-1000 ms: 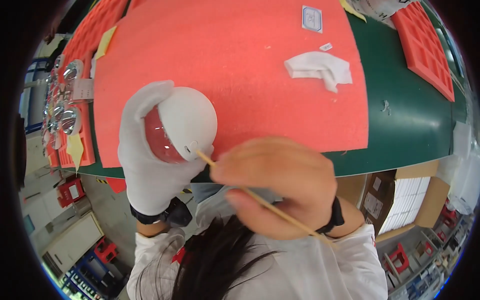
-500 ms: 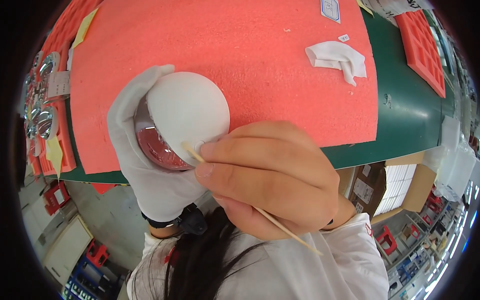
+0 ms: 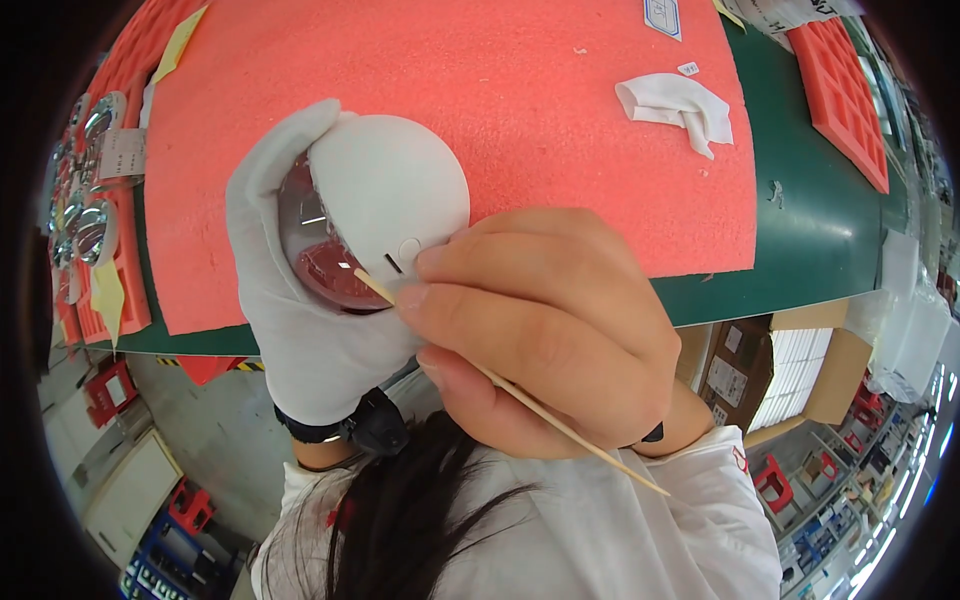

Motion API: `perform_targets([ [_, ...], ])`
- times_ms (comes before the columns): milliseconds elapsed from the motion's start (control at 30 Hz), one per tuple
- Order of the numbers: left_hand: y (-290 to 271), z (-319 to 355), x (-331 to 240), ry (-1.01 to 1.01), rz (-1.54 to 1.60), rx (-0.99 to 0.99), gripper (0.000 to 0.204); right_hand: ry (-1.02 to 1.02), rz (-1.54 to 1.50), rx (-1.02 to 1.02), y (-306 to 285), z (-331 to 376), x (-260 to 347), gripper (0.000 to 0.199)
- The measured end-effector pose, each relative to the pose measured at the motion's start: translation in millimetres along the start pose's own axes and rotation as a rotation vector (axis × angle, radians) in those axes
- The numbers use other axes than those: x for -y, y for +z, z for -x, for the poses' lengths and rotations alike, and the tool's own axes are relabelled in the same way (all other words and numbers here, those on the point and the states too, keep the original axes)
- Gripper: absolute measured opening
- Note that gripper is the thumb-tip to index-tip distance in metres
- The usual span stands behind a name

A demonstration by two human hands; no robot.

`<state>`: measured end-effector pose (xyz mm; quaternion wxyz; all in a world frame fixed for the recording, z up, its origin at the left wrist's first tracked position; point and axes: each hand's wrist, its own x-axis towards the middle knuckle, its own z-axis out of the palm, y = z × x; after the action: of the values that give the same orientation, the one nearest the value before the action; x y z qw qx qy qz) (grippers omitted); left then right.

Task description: Assembling the outer components of a dome camera using a wooden pick for precise adjustment.

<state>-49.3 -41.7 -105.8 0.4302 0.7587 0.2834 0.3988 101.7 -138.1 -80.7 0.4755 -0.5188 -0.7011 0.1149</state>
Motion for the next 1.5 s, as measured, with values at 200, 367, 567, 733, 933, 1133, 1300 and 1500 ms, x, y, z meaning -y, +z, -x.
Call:
perform_targets([
  [200, -10.5, -1.5, 3.9, -0.042, 0.177, 0.079, 0.076, -0.006, -0.031, -0.059, 4.8, -1.7, -3.9, 0.022],
  [367, -14.1, -1.1, 2.8, -0.084, 0.193, 0.125, 0.073, 0.006, -0.004, -0.075, 6.8, -2.8, -0.8, 0.022],
  [567, -7.6, -0.7, 1.3, 0.031, 0.014, 0.061, 0.076, 0.007, 0.093, -0.081, 8.6, -5.2, 4.4, 0.020],
  [733, -4.5, 7.3, -5.2, 0.081, -0.057, 0.033, 0.083, 0.010, 0.061, -0.171, 4.6, 2.1, 1.7, 0.024],
  [933, -2.5, 11.1, -6.1, 0.101, -0.063, 0.061, 0.090, 0.084, -0.137, -0.157, -10.6, 23.2, -9.7, 0.020],
  [1133, 10.8, 22.9, -10.3, 0.181, -0.105, 0.095, 0.081, 0.302, -0.538, -0.405, -9.9, 39.9, -8.4, 0.022],
  [1300, 23.3, 19.0, -0.9, 0.192, 0.119, 0.070, 0.081, 0.266, -0.377, -0.299, -19.0, 29.7, -12.1, 0.026],
  [1500, 26.3, 24.0, -19.2, 0.093, -0.046, 0.135, 0.088, 0.293, -0.202, -0.082, -26.1, 29.0, -8.2, 0.028],
])
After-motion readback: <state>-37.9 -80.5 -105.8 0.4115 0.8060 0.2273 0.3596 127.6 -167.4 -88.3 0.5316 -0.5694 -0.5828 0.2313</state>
